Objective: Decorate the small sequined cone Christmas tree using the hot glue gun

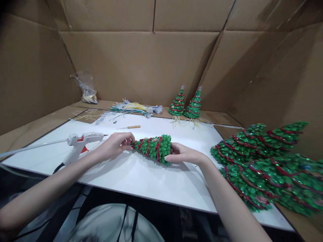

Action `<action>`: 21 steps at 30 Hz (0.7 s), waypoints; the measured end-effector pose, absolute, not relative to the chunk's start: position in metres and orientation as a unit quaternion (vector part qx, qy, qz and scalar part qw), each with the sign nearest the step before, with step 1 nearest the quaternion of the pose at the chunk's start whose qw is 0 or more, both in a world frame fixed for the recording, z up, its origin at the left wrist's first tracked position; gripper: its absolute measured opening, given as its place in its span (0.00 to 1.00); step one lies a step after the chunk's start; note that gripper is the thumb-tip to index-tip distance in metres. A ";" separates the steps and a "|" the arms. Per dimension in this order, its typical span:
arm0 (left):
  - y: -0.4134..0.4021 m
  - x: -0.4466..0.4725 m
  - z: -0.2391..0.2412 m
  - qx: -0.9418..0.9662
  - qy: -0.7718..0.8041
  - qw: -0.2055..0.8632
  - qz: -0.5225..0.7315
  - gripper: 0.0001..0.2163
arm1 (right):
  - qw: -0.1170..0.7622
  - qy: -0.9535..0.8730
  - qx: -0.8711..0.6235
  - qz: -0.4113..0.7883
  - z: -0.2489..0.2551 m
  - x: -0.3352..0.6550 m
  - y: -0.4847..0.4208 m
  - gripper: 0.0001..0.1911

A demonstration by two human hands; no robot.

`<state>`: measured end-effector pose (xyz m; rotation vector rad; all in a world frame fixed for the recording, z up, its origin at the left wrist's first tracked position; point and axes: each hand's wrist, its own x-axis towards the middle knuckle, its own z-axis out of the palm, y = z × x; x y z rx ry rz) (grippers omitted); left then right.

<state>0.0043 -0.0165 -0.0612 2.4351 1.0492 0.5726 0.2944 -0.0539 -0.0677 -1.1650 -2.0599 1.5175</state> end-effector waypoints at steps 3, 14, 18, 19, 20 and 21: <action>-0.019 -0.002 -0.060 0.876 0.388 0.208 0.195 0.07 | 0.166 -0.723 -0.408 0.532 -0.067 0.294 -0.055 0.40; -0.016 -0.014 -0.065 0.878 0.383 0.198 0.209 0.08 | 0.176 -0.716 -0.404 0.542 -0.070 0.297 -0.055 0.41; -0.015 -0.005 -0.066 0.884 0.369 0.192 0.212 0.09 | 0.171 -0.718 -0.403 0.540 -0.070 0.297 -0.054 0.40; -0.014 -0.003 -0.066 0.885 0.366 0.194 0.213 0.09 | 0.170 -0.719 -0.403 0.540 -0.070 0.297 -0.054 0.40; -0.014 -0.001 -0.066 0.885 0.363 0.197 0.214 0.09 | 0.170 -0.720 -0.403 0.540 -0.070 0.297 -0.054 0.39; -0.014 0.001 -0.066 0.885 0.361 0.199 0.217 0.10 | 0.170 -0.721 -0.402 0.539 -0.070 0.297 -0.054 0.39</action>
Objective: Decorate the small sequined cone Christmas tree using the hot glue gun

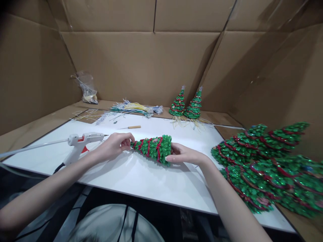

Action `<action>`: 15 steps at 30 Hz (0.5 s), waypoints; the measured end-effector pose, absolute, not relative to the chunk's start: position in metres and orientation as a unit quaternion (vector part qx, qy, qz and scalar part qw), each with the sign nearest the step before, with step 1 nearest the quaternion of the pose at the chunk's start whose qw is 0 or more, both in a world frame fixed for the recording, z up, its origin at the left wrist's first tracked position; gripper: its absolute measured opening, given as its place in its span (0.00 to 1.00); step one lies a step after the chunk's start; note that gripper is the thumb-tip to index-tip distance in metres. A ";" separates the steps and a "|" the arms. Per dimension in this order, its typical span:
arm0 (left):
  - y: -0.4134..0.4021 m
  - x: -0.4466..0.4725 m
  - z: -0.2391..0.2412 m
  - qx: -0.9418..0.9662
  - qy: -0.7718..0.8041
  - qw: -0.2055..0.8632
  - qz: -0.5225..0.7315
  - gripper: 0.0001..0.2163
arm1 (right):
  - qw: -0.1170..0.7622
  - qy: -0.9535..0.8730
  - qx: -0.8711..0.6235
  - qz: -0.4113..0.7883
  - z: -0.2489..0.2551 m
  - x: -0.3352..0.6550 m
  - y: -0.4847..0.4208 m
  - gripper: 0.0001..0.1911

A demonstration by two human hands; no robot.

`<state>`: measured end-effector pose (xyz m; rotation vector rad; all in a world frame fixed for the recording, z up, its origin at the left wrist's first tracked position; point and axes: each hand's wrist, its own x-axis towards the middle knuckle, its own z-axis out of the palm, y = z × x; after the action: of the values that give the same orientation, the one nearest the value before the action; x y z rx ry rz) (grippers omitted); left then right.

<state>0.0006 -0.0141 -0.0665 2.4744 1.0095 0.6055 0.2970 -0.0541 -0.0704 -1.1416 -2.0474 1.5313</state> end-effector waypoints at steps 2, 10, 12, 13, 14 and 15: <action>-0.014 0.002 -0.066 0.884 0.361 0.201 0.220 0.09 | 0.171 -0.724 -0.399 0.537 -0.070 0.297 -0.054 0.38; -0.020 -0.014 -0.064 0.878 0.389 0.195 0.200 0.09 | 0.165 -0.727 -0.401 0.533 -0.069 0.297 -0.055 0.37; -0.021 -0.019 -0.064 0.872 0.401 0.200 0.197 0.09 | 0.168 -0.728 -0.401 0.531 -0.069 0.296 -0.056 0.37; -0.021 -0.020 -0.064 0.870 0.405 0.202 0.197 0.09 | 0.169 -0.729 -0.401 0.529 -0.069 0.296 -0.056 0.36; -0.021 -0.021 -0.064 0.869 0.407 0.202 0.197 0.09 | 0.170 -0.731 -0.402 0.525 -0.069 0.296 -0.056 0.35; -0.021 -0.021 -0.064 0.869 0.406 0.200 0.198 0.08 | 0.170 -0.733 -0.404 0.520 -0.069 0.296 -0.056 0.35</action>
<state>-0.0211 -0.0206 -0.0643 2.4292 1.1355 0.5544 0.2957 -0.0556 -0.0688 -1.1467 -2.0820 1.4783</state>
